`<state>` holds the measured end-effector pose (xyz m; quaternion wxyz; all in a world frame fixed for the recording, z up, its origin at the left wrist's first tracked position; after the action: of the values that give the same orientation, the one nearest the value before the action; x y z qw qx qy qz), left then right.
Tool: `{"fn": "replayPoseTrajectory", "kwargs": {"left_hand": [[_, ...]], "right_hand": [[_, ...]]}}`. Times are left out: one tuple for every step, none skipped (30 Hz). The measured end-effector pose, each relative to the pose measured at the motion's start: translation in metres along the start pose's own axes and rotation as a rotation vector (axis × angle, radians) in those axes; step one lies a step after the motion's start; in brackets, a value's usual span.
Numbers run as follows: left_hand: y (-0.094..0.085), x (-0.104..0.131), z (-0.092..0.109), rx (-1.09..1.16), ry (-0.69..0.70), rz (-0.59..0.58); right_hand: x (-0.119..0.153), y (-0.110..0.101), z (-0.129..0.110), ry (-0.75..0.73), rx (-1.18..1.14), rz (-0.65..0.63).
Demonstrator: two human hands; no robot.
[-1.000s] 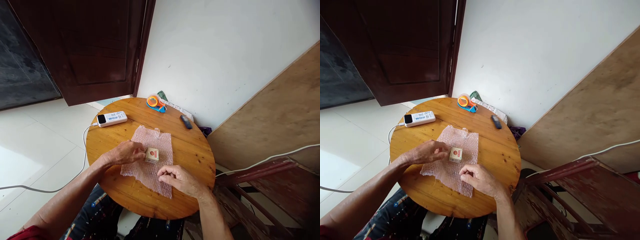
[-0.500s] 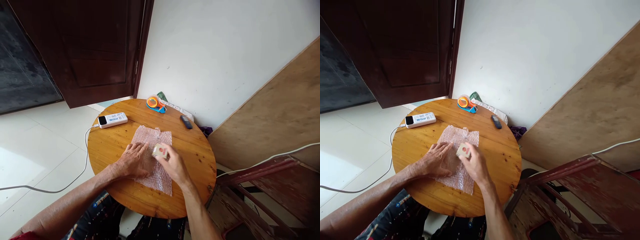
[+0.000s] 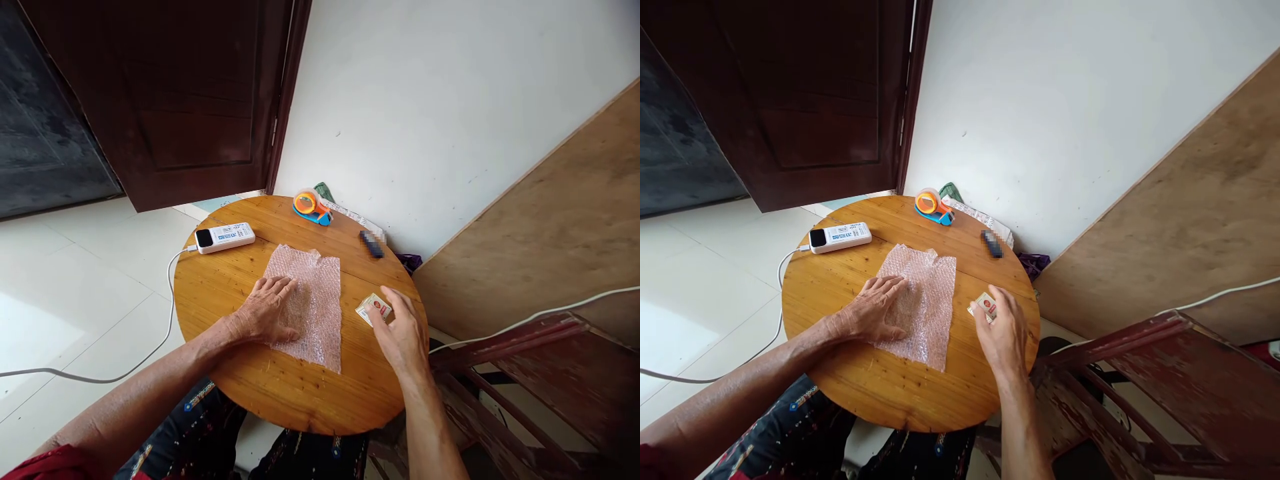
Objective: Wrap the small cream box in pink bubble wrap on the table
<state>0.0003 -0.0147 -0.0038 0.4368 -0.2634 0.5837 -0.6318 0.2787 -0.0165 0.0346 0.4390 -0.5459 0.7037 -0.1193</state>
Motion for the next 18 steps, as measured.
{"fn": "replayPoseTrajectory", "kwargs": {"left_hand": [[0.001,0.000,0.000,-0.002,0.001,-0.002],[0.002,0.000,-0.001,-0.005,0.002,-0.001],[0.002,0.001,-0.001,-0.008,0.003,0.002],[0.003,0.001,-0.002,-0.008,0.003,0.008],[0.003,0.001,-0.002,-0.006,0.004,0.015],[0.003,0.001,-0.002,-0.003,0.003,0.021],[0.003,0.002,-0.003,0.001,0.003,0.025],[0.003,0.002,-0.004,0.005,0.002,0.026],[0.002,0.003,-0.004,0.007,-0.001,0.025],[0.002,0.004,-0.005,0.007,-0.002,0.023],[0.003,0.004,-0.007,0.007,-0.001,0.022],[0.003,0.004,-0.008,0.007,0.002,0.021],[0.004,0.005,-0.009,0.007,0.006,0.020],[0.004,0.005,-0.011,0.008,0.010,0.019],[0.005,0.005,-0.012,0.007,0.015,0.015],[0.005,0.006,-0.013,0.005,0.018,0.010],[0.004,0.006,-0.014,-0.001,0.019,0.002],[0.003,0.007,-0.014,-0.011,0.019,-0.009]], "right_hand": [[-0.002,0.006,-0.014,-0.057,-0.064,-0.056],[-0.004,0.014,-0.028,-0.115,-0.122,-0.124],[-0.005,0.024,-0.041,-0.162,-0.150,-0.192],[-0.007,0.034,-0.050,-0.202,-0.157,-0.263],[-0.008,0.045,-0.057,-0.224,-0.152,-0.335],[-0.008,0.055,-0.060,-0.223,-0.122,-0.404],[-0.008,0.063,-0.060,-0.206,-0.076,-0.456],[-0.007,0.070,-0.057,-0.181,-0.025,-0.492],[-0.006,0.075,-0.052,-0.155,0.025,-0.510],[-0.004,0.077,-0.047,-0.137,0.066,-0.512],[-0.002,0.078,-0.041,-0.127,0.094,-0.504],[0.000,0.078,-0.036,-0.126,0.108,-0.493],[0.001,0.077,-0.032,-0.130,0.111,-0.485],[0.002,0.076,-0.030,-0.132,0.109,-0.477],[0.003,0.076,-0.028,-0.130,0.108,-0.468],[0.003,0.075,-0.028,-0.127,0.107,-0.464],[0.003,0.076,-0.028,-0.123,0.109,-0.460],[0.003,0.076,-0.029,-0.120,0.113,-0.458]]}}
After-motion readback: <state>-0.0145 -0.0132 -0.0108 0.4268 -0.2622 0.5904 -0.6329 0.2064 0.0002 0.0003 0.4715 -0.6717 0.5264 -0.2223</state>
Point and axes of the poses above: each hand's wrist, its own x-axis away from the middle knuckle, its own y-axis out of the palm, z = x × y, the point moved 1 cm from there along -x, towards the middle knuckle, and after that the axes turned 15 degrees about -x, right-handed, at the moved point
